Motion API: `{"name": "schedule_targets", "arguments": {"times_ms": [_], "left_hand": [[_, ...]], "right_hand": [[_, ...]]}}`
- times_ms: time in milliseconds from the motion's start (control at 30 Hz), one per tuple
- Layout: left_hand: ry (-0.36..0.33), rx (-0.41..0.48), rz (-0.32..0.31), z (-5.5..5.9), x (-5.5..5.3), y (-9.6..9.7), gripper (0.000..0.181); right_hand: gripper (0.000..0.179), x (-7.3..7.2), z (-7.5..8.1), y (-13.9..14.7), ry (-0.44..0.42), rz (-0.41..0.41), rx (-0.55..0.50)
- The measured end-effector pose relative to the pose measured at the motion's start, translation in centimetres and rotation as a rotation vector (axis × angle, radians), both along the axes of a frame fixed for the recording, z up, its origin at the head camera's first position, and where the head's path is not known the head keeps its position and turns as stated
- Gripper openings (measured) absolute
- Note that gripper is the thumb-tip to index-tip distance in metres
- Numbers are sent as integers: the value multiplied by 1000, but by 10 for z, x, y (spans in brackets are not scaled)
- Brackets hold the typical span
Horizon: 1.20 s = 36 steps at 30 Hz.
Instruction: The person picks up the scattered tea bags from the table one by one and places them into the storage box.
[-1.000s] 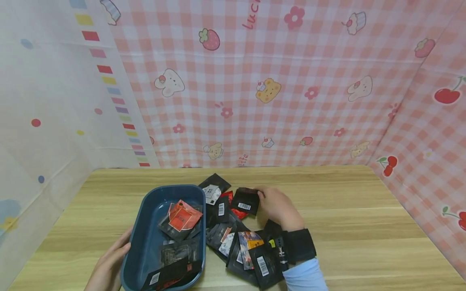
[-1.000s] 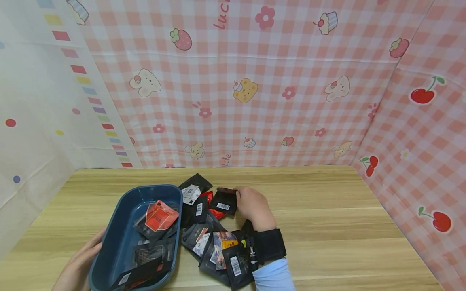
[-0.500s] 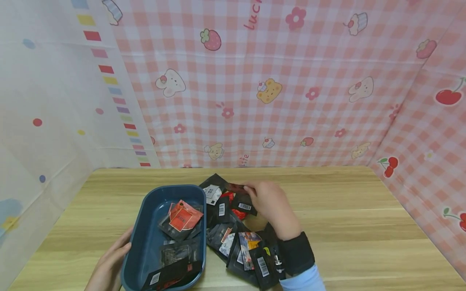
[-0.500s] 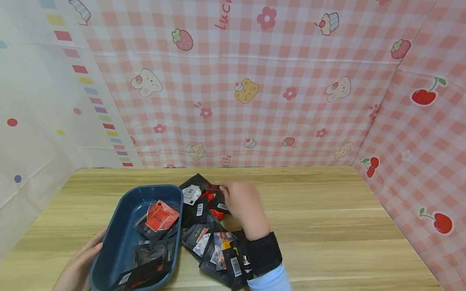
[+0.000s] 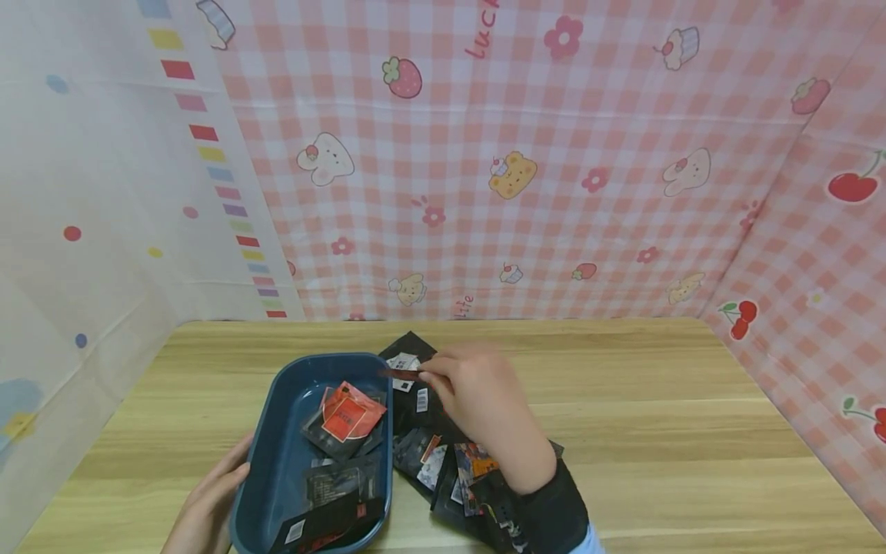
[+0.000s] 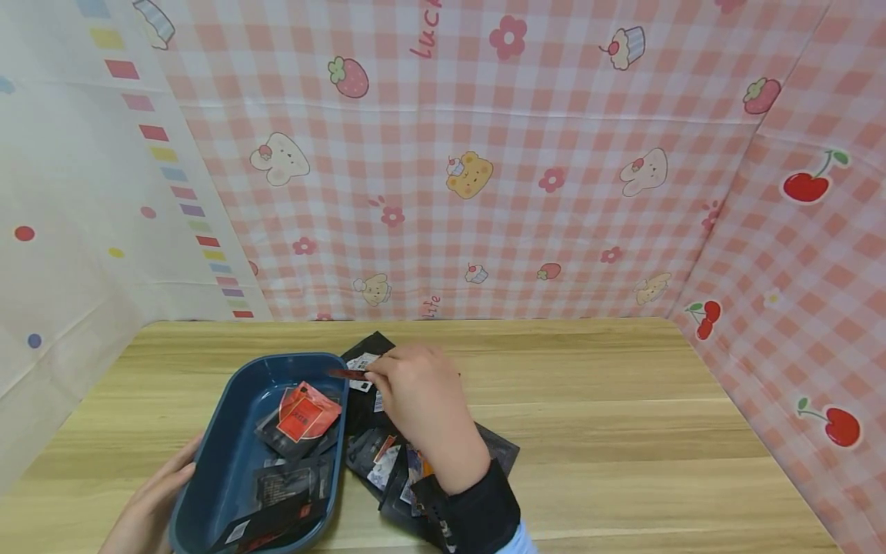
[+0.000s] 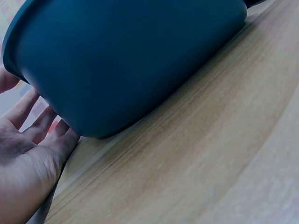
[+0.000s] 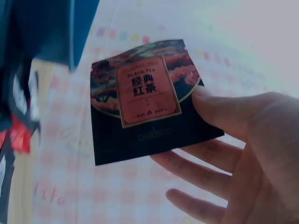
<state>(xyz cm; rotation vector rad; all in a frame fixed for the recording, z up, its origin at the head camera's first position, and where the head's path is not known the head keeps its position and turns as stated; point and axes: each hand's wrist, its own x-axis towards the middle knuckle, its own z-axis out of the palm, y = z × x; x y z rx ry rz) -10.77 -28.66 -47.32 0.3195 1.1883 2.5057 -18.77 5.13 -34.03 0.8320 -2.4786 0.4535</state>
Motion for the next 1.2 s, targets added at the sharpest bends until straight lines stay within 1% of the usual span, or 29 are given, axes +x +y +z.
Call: {"name": "schedule_targets", "arguments": {"times_ms": [100,200,367,533,633,733,867,967,1067,1133,1200], "left_hand": [[-1,-4,1,1,0,0,47],[-3,-22,12,0,1,0,47],[-1,-40,23,-3,1,0,49],[11,-21,15,-3,0,0,49],[1,-22,15,-2,0,0,48],[1,-16,4,-1,0,-1,49],[0,7,-21,-2,-1,-2,51],[-17,12,-39,-2,-2,-3,51],[-24,30,-62,-3,-3,-4,52],[-24,59,-84,-4,-3,-5,52],[-18,87,-96,-5,-4,-5,53]], "right_hand": [[15,11,3,-10,22,54,30],[16,22,5,-21,48,89,73],[16,39,3,-38,73,147,133],[16,52,-2,-53,104,210,167],[16,57,-5,-60,132,246,186],[15,62,-7,-65,137,286,219],[13,67,-12,-71,111,332,260],[11,69,-16,-74,70,358,293],[11,70,-20,-77,6,382,353],[14,70,-22,-79,-50,402,383],[17,70,-24,-80,-89,419,403]]}}
